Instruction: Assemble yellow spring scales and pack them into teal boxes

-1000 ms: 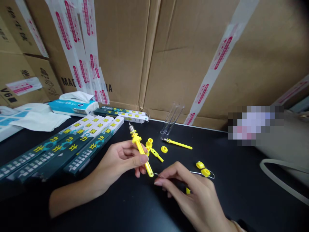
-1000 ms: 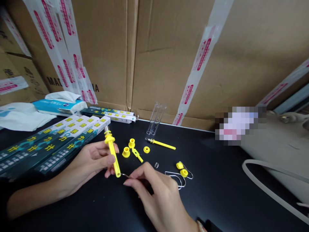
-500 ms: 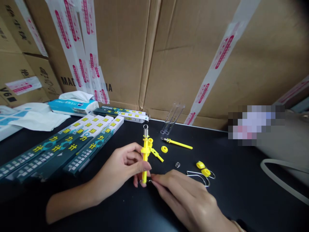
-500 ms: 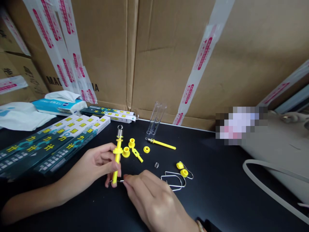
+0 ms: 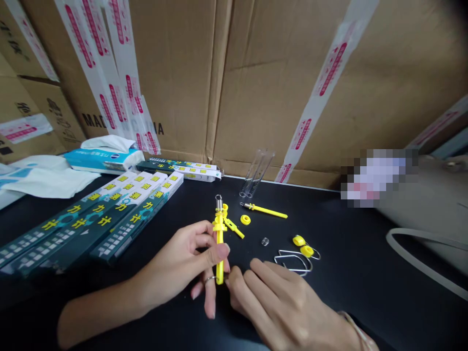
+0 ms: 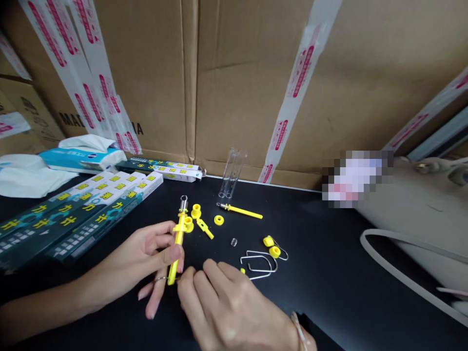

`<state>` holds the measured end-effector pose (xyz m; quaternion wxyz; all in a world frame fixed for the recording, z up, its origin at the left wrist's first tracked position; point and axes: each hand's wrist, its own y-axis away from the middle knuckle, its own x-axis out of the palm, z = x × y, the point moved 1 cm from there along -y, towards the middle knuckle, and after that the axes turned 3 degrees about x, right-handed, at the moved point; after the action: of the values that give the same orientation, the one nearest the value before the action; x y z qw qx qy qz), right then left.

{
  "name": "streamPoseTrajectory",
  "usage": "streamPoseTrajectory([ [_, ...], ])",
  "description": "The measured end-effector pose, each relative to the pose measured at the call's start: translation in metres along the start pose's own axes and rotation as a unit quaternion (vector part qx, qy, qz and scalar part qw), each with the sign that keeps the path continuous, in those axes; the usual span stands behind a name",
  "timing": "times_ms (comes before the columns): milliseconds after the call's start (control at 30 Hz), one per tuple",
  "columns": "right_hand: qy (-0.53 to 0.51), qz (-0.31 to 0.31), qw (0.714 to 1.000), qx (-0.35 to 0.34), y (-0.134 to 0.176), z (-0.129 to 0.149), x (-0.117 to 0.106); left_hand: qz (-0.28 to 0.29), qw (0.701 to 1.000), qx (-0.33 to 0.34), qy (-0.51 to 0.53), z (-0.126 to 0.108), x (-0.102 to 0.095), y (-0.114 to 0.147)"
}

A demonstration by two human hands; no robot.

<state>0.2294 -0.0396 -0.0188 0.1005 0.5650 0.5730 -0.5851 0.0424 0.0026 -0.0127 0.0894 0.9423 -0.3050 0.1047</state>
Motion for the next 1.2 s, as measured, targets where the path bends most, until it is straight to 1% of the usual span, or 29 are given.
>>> streamPoseTrajectory([
  [100,-0.005,-0.016,1.000,0.007,0.000,0.002,-0.001,0.019,0.999,-0.025,0.037,0.000,-0.001,-0.001],
  [233,-0.009,-0.018,1.000,0.006,0.000,0.004,-0.003,0.048,0.996,-0.037,0.066,0.000,-0.004,-0.001],
  [467,-0.007,-0.017,1.000,0.011,-0.004,0.004,-0.006,0.049,0.994,-0.051,0.082,-0.003,-0.002,0.001],
  [667,-0.009,-0.019,1.000,0.021,-0.004,0.005,-0.007,0.031,0.995,-0.067,0.071,-0.007,0.000,0.005],
  [733,-0.016,-0.026,0.999,0.016,-0.004,0.005,-0.007,0.037,0.994,-0.078,0.069,-0.006,-0.001,0.006],
  [833,-0.048,-0.035,0.998,0.003,-0.004,0.001,-0.007,0.061,0.992,-0.084,0.072,0.000,-0.004,0.006],
  [933,-0.107,-0.010,0.994,0.011,-0.006,-0.006,-0.007,0.081,0.992,-0.067,0.073,0.009,-0.007,0.005],
  [1033,-0.177,0.013,0.983,0.042,-0.007,-0.013,-0.008,0.086,0.992,-0.033,0.085,0.015,-0.008,0.003],
  [1100,-0.212,0.001,0.974,0.082,-0.007,-0.015,-0.008,0.067,0.993,0.005,0.095,0.015,-0.007,0.003],
  [1200,-0.234,-0.030,0.961,0.146,-0.004,-0.017,-0.005,0.001,0.997,0.047,0.055,0.012,-0.005,0.003],
])
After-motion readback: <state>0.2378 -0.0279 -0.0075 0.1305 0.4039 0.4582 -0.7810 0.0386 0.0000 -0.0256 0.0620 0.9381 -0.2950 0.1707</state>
